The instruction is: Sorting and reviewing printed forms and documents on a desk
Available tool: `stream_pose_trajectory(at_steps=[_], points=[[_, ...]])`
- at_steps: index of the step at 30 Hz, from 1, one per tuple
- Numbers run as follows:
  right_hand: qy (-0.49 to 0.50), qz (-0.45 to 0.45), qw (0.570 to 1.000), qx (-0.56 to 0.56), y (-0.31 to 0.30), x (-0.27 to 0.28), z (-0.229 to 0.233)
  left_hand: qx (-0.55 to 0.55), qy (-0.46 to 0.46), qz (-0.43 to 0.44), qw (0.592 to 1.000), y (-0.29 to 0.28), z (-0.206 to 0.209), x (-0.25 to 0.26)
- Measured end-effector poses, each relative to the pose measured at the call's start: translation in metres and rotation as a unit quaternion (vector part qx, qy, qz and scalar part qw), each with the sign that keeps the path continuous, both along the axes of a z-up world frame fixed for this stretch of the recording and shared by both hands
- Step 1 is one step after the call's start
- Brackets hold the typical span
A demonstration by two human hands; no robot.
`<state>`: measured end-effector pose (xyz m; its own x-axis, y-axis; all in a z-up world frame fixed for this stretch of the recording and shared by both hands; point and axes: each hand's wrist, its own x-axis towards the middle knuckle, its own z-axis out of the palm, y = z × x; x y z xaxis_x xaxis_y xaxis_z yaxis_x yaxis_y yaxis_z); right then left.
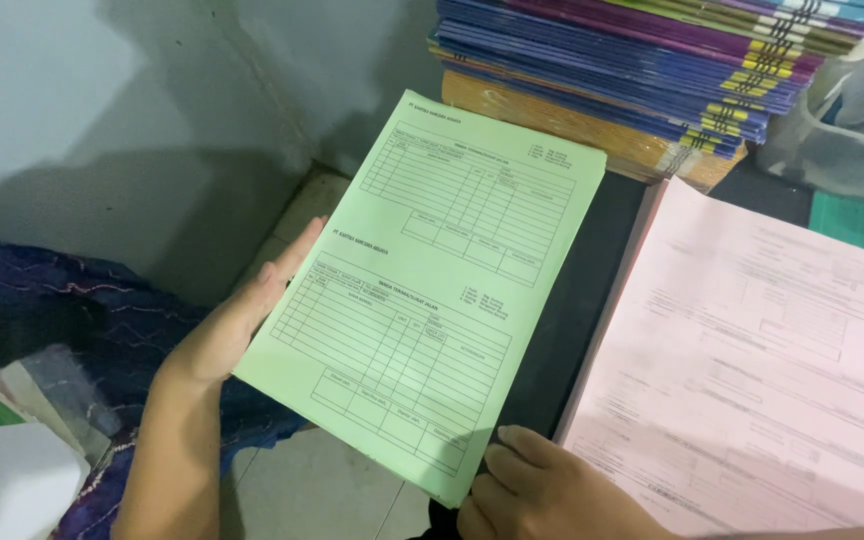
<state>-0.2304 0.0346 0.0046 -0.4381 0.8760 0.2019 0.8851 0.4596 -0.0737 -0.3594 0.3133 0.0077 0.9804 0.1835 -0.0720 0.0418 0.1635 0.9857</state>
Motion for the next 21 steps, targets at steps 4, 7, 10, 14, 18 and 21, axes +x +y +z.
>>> stream_pose_trajectory(at_steps=[4, 7, 10, 14, 18, 21], points=[[0.036, 0.018, 0.997, -0.061, 0.0, 0.002, 0.0, -0.004, 0.012, -0.005, 1.0, -0.003, 0.006, 0.0], [0.046, 0.02, 0.998, -0.046, 0.002, 0.004, 0.003, 0.005, 0.008, -0.015, 1.0, -0.003, 0.006, 0.0], [0.086, 0.034, 0.992, -0.089, 0.003, 0.01, 0.01, -0.011, 0.0, -0.014, 1.0, -0.002, 0.003, 0.001], [0.061, -0.025, 0.997, -0.035, 0.015, 0.03, 0.034, -0.008, 0.013, -0.008, 1.0, -0.003, 0.003, 0.001], [0.036, -0.081, 0.988, -0.129, 0.041, 0.072, 0.041, -0.003, 0.038, 0.012, 0.999, -0.002, 0.001, 0.0], [-0.034, -0.246, 0.943, -0.222, 0.053, 0.096, 0.059, 0.007, 0.033, 0.015, 0.999, -0.001, -0.001, 0.0]])
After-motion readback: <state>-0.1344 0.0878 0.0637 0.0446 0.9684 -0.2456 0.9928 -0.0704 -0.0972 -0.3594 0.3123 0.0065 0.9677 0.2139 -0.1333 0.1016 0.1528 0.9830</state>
